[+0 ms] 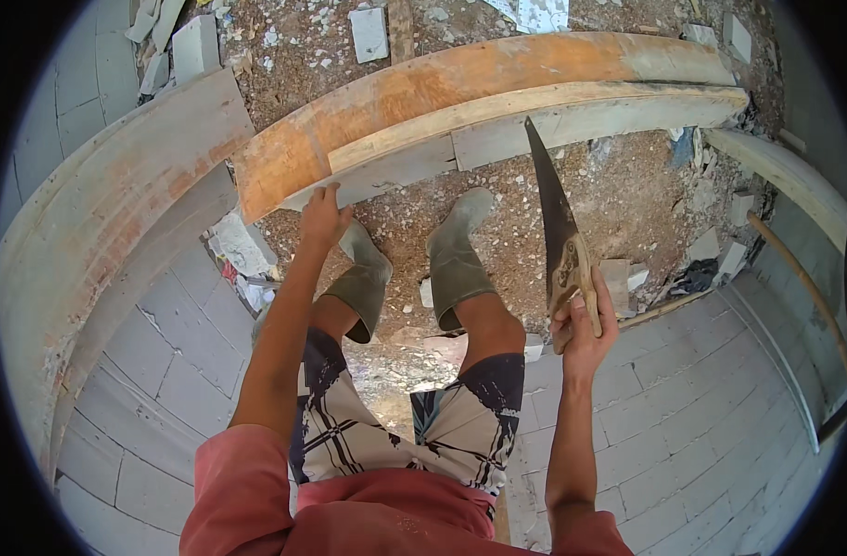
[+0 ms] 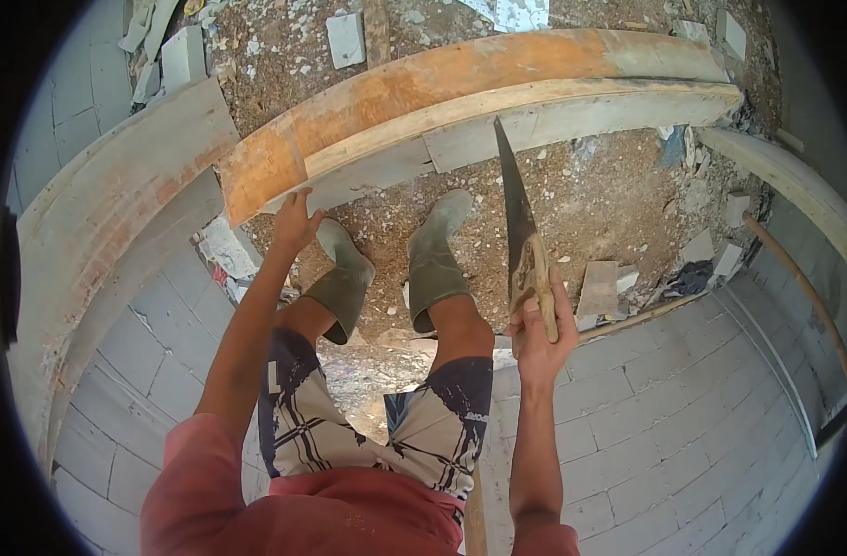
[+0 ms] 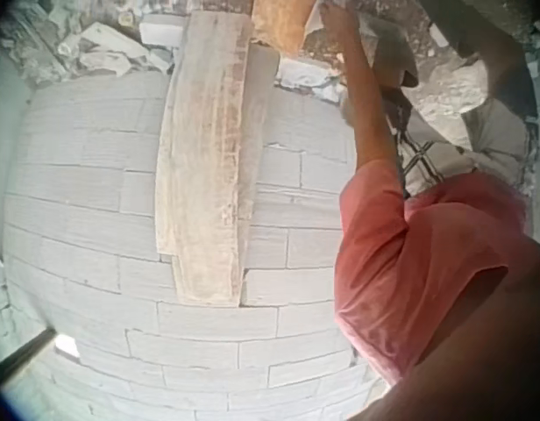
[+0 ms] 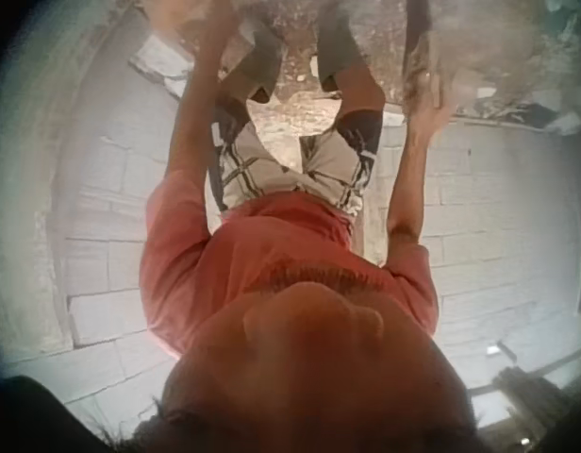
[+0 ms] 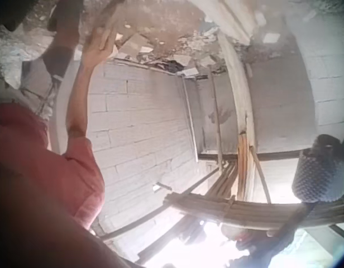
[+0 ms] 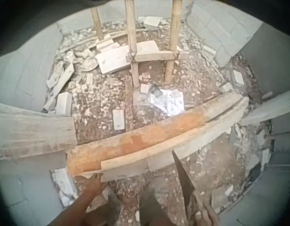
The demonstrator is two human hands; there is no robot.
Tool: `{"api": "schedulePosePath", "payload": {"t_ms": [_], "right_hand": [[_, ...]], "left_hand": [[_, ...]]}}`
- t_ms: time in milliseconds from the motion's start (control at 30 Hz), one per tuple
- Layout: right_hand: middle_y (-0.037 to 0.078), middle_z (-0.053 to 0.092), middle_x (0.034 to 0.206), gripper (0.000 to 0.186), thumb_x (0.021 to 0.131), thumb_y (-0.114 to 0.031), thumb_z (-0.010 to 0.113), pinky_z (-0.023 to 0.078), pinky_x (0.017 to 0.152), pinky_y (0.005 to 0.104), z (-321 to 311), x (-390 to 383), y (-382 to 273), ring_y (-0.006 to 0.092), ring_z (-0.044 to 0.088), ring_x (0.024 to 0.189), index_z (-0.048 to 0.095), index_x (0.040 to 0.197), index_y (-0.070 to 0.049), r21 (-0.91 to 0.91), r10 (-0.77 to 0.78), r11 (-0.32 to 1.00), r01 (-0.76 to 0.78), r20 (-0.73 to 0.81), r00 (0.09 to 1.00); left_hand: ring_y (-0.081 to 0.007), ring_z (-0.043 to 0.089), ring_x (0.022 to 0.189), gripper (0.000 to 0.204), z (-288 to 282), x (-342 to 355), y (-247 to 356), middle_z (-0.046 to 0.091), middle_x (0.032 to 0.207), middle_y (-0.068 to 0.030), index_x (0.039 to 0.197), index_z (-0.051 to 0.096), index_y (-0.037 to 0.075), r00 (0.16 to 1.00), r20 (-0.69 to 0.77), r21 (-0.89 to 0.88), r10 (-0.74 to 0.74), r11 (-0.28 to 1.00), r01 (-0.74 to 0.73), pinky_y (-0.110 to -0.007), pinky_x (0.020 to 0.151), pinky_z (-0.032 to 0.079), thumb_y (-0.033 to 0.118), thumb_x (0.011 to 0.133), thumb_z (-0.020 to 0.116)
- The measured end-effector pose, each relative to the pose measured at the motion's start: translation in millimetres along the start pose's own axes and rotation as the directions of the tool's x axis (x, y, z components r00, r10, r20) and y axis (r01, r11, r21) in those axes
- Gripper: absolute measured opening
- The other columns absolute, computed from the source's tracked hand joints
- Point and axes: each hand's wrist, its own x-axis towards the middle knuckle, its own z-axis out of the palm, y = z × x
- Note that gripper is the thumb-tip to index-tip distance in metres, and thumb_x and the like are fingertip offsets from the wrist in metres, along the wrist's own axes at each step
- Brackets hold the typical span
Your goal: The person measures a wooden plank with a tape, uses a hand saw to cut through the wood, and uses pliers to manipulate small sections of the wood.
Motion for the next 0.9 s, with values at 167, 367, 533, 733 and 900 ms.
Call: {"api": "schedulePosePath", "payload": {"t_ms": [167, 367, 533, 733, 900], "right_hand": [[0.014, 0.065, 0.087, 0.054, 0.083, -0.002, 0.054, 0.049, 0.057, 0.0278, 66, 77, 32, 0.0148, 0.060, 0.067, 0.049, 0.136, 0.004, -0.348, -0.206, 0.897, 0.273, 0.217, 0.954], [0.015, 0.065, 0.072, 0.059, 0.078, -0.005, 0.058, 0.050, 0.058, 0.0288, 93, 108, 56, 0.0163, 0.064, 0.059, 0.051, 0.136, 0.001, -0.388, -0.271, 0.826, 0.408, 0.361, 0.892], [0.015, 0.067, 0.076, 0.063, 0.075, -0.003, 0.059, 0.050, 0.056, 0.0273, 82, 130, 68, 0.0152, 0.064, 0.057, 0.049, 0.137, 0.002, -0.347, -0.245, 0.843, 0.411, 0.433, 0.867], [0.017, 0.069, 0.081, 0.064, 0.074, 0.000, 0.059, 0.051, 0.056, 0.0266, 85, 139, 75, 0.0141, 0.064, 0.058, 0.047, 0.137, 0.006, -0.343, -0.257, 0.836, 0.428, 0.445, 0.858], [0.019, 0.070, 0.087, 0.065, 0.074, 0.002, 0.058, 0.052, 0.058, 0.0284, 100, 128, 65, 0.0159, 0.066, 0.060, 0.046, 0.138, 0.006, -0.379, -0.212, 0.834, 0.402, 0.452, 0.867]], "left_hand": [[-0.0357, 0.050, 0.120, 0.056, 28, 115, 64, 0.053, 0.128, -0.0182, 0.132, 0.051, 0.007, 0.945, -0.277, -0.164, 0.173, 0.961, -0.224, -0.045, 0.103, 0.038, 0.036, 0.085, 0.065], [-0.0345, 0.048, 0.124, 0.055, 93, 169, 117, 0.054, 0.130, -0.0183, 0.133, 0.054, 0.016, 0.878, -0.390, 0.118, 0.277, 0.961, -0.251, -0.048, 0.107, 0.032, 0.049, 0.089, 0.057], [-0.0296, 0.047, 0.124, 0.054, 107, 173, 116, 0.054, 0.131, -0.0129, 0.129, 0.058, 0.020, 0.858, -0.434, 0.111, 0.274, 0.962, -0.251, -0.050, 0.105, 0.033, 0.053, 0.087, 0.060], [-0.0283, 0.054, 0.113, 0.052, 113, 175, 119, 0.059, 0.121, -0.0109, 0.126, 0.060, 0.018, 0.782, -0.524, 0.145, 0.336, 0.941, -0.307, -0.046, 0.099, 0.038, 0.051, 0.085, 0.062], [-0.0271, 0.054, 0.111, 0.053, 115, 177, 119, 0.060, 0.117, -0.0106, 0.123, 0.062, 0.018, 0.753, -0.556, 0.176, 0.352, 0.935, -0.307, -0.046, 0.097, 0.038, 0.053, 0.084, 0.062]]}}
